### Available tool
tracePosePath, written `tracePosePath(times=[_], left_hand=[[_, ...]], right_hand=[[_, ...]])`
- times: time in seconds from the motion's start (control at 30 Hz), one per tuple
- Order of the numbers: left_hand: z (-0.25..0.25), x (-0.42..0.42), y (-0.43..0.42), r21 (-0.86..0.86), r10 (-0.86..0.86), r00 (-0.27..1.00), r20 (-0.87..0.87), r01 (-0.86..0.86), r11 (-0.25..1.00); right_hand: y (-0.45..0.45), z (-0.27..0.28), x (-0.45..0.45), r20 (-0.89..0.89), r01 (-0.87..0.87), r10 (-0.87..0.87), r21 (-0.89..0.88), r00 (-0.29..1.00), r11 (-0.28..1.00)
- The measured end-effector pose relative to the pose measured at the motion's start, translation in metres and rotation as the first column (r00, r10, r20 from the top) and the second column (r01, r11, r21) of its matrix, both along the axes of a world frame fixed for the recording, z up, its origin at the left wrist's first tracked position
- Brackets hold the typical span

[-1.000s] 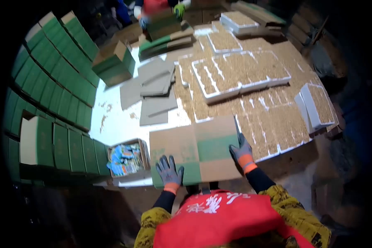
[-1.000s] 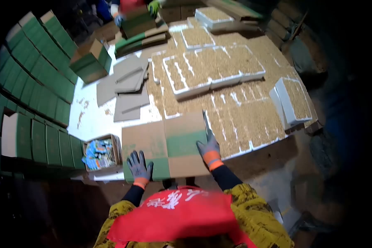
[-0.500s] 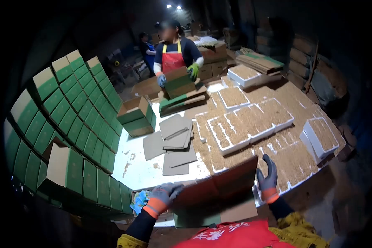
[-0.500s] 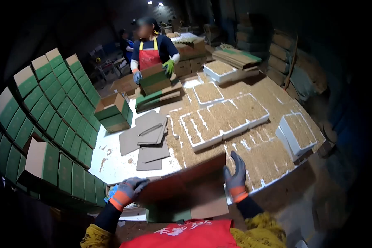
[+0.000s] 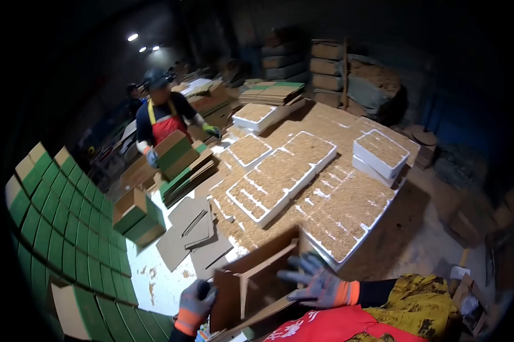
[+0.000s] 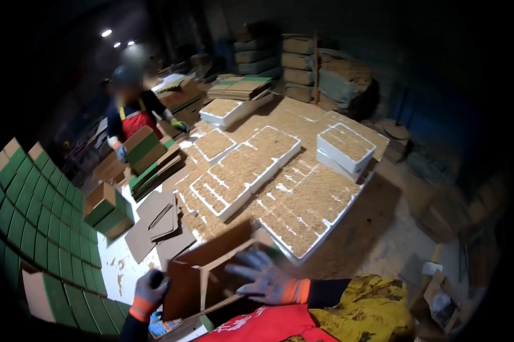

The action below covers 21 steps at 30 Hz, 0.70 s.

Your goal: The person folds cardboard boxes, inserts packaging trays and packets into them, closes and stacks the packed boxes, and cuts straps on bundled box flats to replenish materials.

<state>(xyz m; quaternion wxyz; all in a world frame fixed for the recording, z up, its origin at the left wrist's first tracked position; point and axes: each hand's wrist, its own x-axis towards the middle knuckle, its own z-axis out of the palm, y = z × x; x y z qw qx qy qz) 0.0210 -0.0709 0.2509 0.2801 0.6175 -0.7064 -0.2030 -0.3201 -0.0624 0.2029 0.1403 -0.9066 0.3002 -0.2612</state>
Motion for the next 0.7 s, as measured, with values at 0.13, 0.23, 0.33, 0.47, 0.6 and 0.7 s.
tracePosePath(times=[0.13, 0.23, 0.33, 0.47, 0.6, 0.7], left_hand=[[-0.029, 0.013, 0.017, 0.124, 0.273, 0.962, 0.027, -0.274, 0.954], [-0.06, -0.043, 0.001, 0.022, 0.113, 0.976, 0.185, -0.119, 0.993], [-0.113, -0.072, -0.043, 0.386, -0.414, 0.868, 0.273, 0.296, 0.874], [-0.109, -0.021, -0.072, 0.564, -0.059, 0.742, -0.667, 0.556, 0.61], [-0.131, -0.076, -0.015, -0.011, -0.046, 0.998, 0.046, 0.047, 0.999], [-0.13, -0.092, -0.005, -0.264, 0.207, 0.972, 0.114, -0.171, 0.949]], right_hand=[[-0.014, 0.011, -0.045, 0.256, -0.193, 0.112, 0.317, 0.96, 0.928], [-0.02, 0.005, -0.033, -0.076, -0.267, 0.293, 0.248, 0.953, 0.931], [-0.055, -0.027, 0.007, 0.085, -0.318, 0.353, 0.658, 0.932, 0.682], [-0.074, -0.072, 0.012, -0.037, 0.095, -0.087, 0.435, 0.996, 0.895], [-0.084, -0.02, 0.039, -0.247, -0.038, -0.013, -0.199, 0.969, 0.979], [-0.125, 0.007, 0.053, -0.06, 0.238, -0.26, -0.247, 0.964, 0.939]])
